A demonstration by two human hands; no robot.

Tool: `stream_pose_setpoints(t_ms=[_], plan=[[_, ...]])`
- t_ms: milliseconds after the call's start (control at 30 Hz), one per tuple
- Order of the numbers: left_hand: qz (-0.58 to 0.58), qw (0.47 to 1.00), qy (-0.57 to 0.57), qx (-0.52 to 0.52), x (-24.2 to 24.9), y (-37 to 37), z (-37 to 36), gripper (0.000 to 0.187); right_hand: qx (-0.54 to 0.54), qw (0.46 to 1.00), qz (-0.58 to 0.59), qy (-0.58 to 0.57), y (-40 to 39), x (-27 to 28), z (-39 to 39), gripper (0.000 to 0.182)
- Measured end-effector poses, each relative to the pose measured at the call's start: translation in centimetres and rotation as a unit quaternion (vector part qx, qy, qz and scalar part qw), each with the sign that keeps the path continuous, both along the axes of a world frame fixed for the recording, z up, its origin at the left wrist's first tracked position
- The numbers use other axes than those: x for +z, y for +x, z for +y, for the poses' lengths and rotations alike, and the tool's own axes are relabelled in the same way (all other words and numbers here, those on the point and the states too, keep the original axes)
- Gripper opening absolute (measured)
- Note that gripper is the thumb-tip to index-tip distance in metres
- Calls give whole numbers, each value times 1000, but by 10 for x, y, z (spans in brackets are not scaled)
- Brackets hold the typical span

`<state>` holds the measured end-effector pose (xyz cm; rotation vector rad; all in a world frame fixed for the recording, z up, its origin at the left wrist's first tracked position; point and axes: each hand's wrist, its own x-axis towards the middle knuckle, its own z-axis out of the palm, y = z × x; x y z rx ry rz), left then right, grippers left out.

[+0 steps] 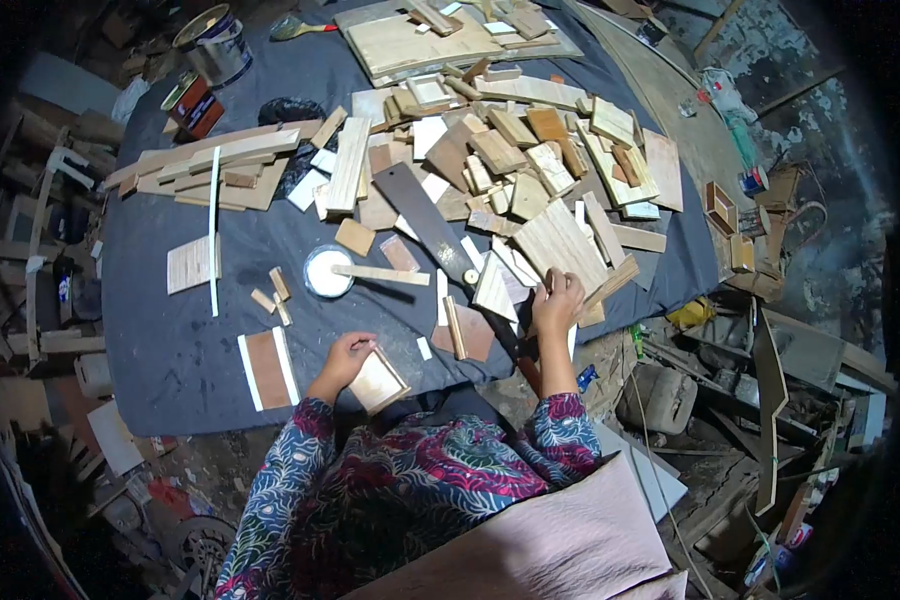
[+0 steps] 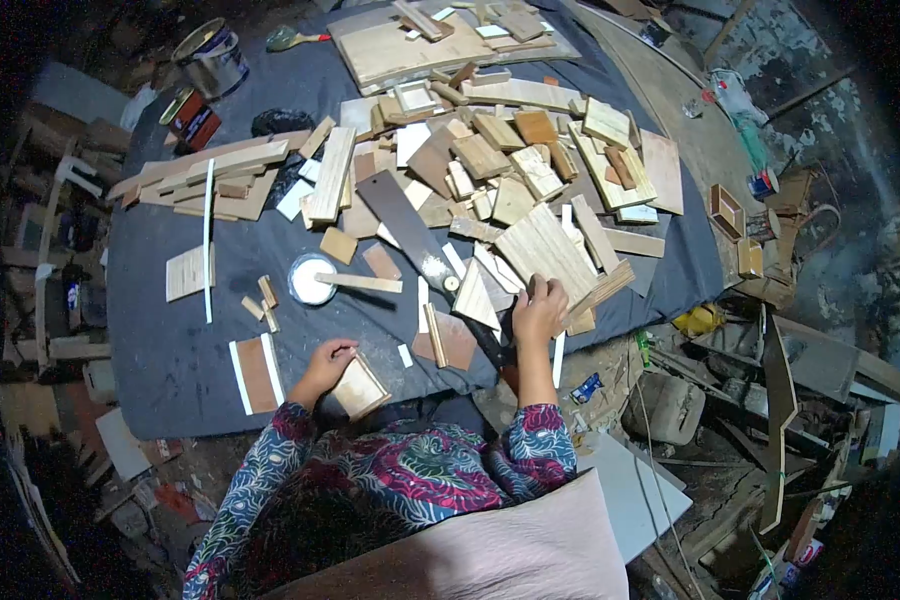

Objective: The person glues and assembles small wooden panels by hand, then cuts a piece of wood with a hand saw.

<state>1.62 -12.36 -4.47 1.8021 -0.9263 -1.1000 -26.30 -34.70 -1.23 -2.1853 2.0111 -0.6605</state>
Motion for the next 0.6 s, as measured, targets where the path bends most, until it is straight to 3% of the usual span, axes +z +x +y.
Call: stream_pose_setpoints(t_ms=[33, 100, 133, 233, 567, 600], plan=[[-2, 1000, -6, -7, -3, 0, 0, 19, -7, 1000, -2, -6, -5, 7, -6, 39], [-12, 1000, 20, -5, -11, 2, 1, 19, 3, 999, 46, 25, -16, 14, -20, 66], [-15, 1000, 15, -13, -10, 2, 2, 19, -5, 999, 44, 20, -21, 17, -24, 66], [3, 999, 35, -9, -7, 3, 1, 19, 16, 992, 87, 90, -34, 19, -35, 96], [-12, 998, 67, 2, 3, -1, -2, 17, 118, 981, 22, 154, -63, 29, -72, 111], [-6, 998, 68, 9, 6, -2, -4, 17, 119, 986, 51, 106, -61, 27, -70, 109]])
